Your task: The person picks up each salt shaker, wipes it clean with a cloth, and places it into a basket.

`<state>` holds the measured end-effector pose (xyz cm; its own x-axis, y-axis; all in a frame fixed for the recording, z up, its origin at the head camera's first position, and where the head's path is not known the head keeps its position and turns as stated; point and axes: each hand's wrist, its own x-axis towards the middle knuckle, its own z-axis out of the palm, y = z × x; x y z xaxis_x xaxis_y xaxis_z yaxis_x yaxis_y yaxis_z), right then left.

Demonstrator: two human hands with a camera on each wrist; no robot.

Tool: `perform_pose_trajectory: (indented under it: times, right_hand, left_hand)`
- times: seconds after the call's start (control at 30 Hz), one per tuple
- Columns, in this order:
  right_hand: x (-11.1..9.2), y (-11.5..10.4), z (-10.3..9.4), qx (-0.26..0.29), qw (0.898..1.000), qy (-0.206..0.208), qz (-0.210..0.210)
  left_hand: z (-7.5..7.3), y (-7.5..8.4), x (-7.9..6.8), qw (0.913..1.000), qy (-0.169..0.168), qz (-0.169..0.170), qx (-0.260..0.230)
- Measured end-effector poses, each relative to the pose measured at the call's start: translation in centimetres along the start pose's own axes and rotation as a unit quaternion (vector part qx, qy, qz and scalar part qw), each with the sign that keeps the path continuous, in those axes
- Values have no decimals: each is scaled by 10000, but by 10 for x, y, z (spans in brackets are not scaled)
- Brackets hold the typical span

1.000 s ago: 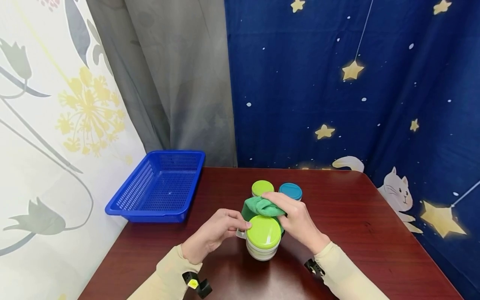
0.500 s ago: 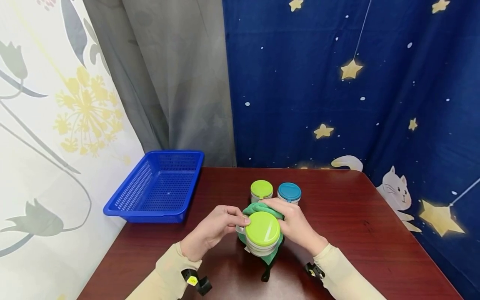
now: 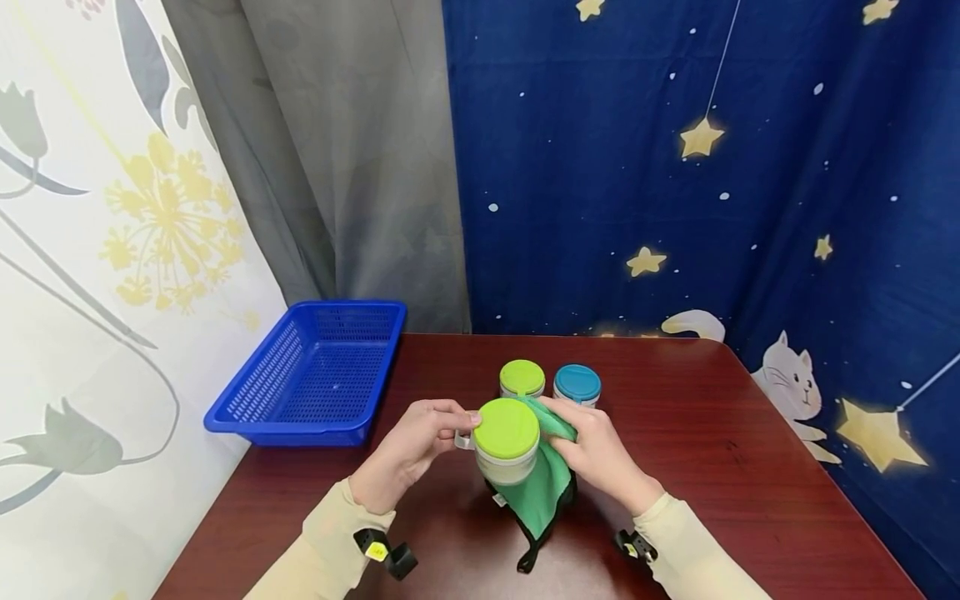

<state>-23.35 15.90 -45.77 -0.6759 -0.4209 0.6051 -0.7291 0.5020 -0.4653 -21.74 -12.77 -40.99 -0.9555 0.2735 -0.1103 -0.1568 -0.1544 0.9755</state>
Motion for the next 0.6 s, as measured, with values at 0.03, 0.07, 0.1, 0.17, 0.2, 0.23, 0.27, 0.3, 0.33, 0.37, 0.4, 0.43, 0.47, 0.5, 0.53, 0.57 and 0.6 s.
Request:
perform_pose_trajectory:
  times: [0.03,0.07,0.1,0.17,0.2,0.23,0.27,0.3,0.33,0.37,0.4,0.43,0.47,0.5,0.53,0.57,0.6]
  right_hand:
    - [-1,0,-1,1,10000,32,26]
    - [-1,1,-1,-20,10000,80,44]
    - [-1,1,-1,-37,9999,143,54]
    - [-2,0,-2,-146,9994,312,14]
    - [-2,0,-1,-206,9990,394,-32]
    - [-2,-1,-1,-253,9985,481,-96]
    - [-2,-2,0,-302,9976,586,-195]
    - [-2,-3,1,-342,9966,681,-299]
    - [-1,-5,1,-385,9954,777,-406]
    - [0,-6,2,-416,9941,864,-512]
    - [0,-7,2,-432,9927,952,-595]
    - [1,-8,3,-447,9912,1046,-670]
    - [2,-9,3,-467,9899,1132,-721]
    - [3,-10,4,-484,9887,1205,-747]
    - [4,-11,4,-501,9876,1275,-768]
    - [4,-11,4,-519,9868,1323,-779]
    - [4,-11,4,-545,9860,1364,-788]
  left_hand:
    - [-1,0,1,9999,135,-16,-50]
    - [-1,0,3,9996,268,-25,-108]
    - [-2,0,4,9990,410,-35,-151]
    - [-2,-1,6,9972,715,-21,-231]
    - [-2,-2,7,9959,859,-23,-279]
    - [-2,-2,8,9945,988,-19,-334]
    - [-2,-3,8,9935,1082,-10,-352]
    - [-2,-3,9,9926,1157,-8,-359]
    - [-2,-4,9,9923,1190,4,-350]
    - [-1,-4,9,9924,1183,1,-353]
    - [-1,-4,9,9930,1133,-18,-336]
    - [0,-4,9,9940,1047,-19,-300]
    - [2,-4,8,9953,936,-39,-253]
    - [3,-4,8,9965,808,-71,-220]
    - [4,-4,7,9975,673,-110,-184]
    - [5,-4,6,9983,544,-160,-154]
    - [6,-4,5,9988,429,-204,-122]
